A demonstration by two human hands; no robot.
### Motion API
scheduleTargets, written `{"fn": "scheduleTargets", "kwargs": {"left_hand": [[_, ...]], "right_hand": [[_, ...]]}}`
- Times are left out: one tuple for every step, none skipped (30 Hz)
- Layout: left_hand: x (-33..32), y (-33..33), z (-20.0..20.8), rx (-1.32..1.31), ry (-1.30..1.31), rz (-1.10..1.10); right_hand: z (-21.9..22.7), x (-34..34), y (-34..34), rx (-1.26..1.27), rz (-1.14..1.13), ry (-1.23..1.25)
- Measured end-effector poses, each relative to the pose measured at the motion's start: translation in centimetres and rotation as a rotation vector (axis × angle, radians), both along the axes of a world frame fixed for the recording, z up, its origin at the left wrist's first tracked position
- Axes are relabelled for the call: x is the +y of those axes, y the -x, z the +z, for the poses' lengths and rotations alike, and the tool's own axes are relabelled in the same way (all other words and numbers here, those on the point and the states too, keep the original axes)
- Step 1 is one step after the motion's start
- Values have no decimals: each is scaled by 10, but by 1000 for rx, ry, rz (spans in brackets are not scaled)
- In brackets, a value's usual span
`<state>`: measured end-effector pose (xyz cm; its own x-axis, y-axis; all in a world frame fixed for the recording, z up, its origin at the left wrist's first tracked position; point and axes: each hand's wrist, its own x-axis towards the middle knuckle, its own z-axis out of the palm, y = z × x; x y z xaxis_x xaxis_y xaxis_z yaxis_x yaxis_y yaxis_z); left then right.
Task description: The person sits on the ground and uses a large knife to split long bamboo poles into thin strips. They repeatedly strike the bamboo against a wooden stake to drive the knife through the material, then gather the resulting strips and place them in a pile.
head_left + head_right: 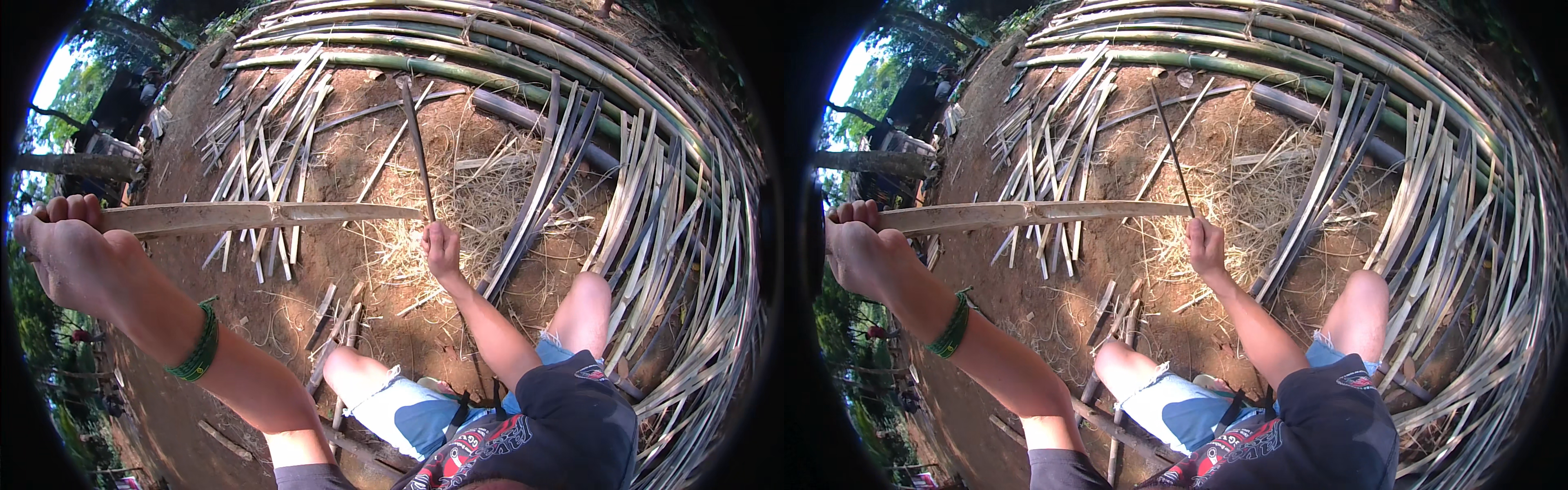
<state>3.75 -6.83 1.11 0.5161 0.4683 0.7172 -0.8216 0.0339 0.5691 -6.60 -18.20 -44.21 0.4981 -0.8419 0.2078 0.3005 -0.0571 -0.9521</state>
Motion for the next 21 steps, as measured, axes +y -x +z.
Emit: {"fn": "scheduleTargets", "kwargs": {"left_hand": [[-12,8,3,4,21,22],[-19,12,4,17,34,42],[-21,8,6,20,-5,17],[-34,-10,-8,49,-20,-47],[-34,-16,-5,35,-57,-64],[-40,-17,-2,26,-24,-91],[-40,-17,1,10,0,-86],[-39,-15,-3,23,22,-91],[-12,-31,0,13,-47,-3],[-17,-34,-1,11,2,-26],[1,-32,8,-25,7,27],[-5,-40,-3,-9,51,3],[14,-55,1,-94,52,-50],[15,-52,1,-64,59,-23],[4,-47,-3,-22,81,-26],[-1,-40,-2,2,92,-10],[-8,-34,0,11,64,-23],[-11,-30,-1,27,25,-27],[-3,-29,-1,25,-26,6],[-26,-17,-2,61,25,-79],[-31,-11,-9,71,13,-82]], "right_hand": [[-42,4,3,145,-80,43],[-92,11,14,299,-162,79],[-136,13,26,719,-27,-84],[-177,-9,54,1155,63,-258],[-195,-12,65,1108,39,-306],[-203,-16,68,1057,9,-360],[-191,-17,57,987,76,-370],[-180,-25,52,920,126,-383],[-126,-4,25,781,205,-405],[-121,-25,24,677,163,-264],[-71,-11,-1,461,236,-347],[-63,-33,2,362,221,-283],[-32,-25,-6,230,250,-281],[-9,-20,-9,104,263,-275],[-16,-24,-4,67,192,-221],[-28,-16,-3,16,143,-173],[-68,-15,2,58,-66,31],[-107,-7,12,215,-158,72],[-115,13,16,763,77,-267],[-183,-24,50,755,122,-640],[-194,-31,57,872,97,-515]]}}
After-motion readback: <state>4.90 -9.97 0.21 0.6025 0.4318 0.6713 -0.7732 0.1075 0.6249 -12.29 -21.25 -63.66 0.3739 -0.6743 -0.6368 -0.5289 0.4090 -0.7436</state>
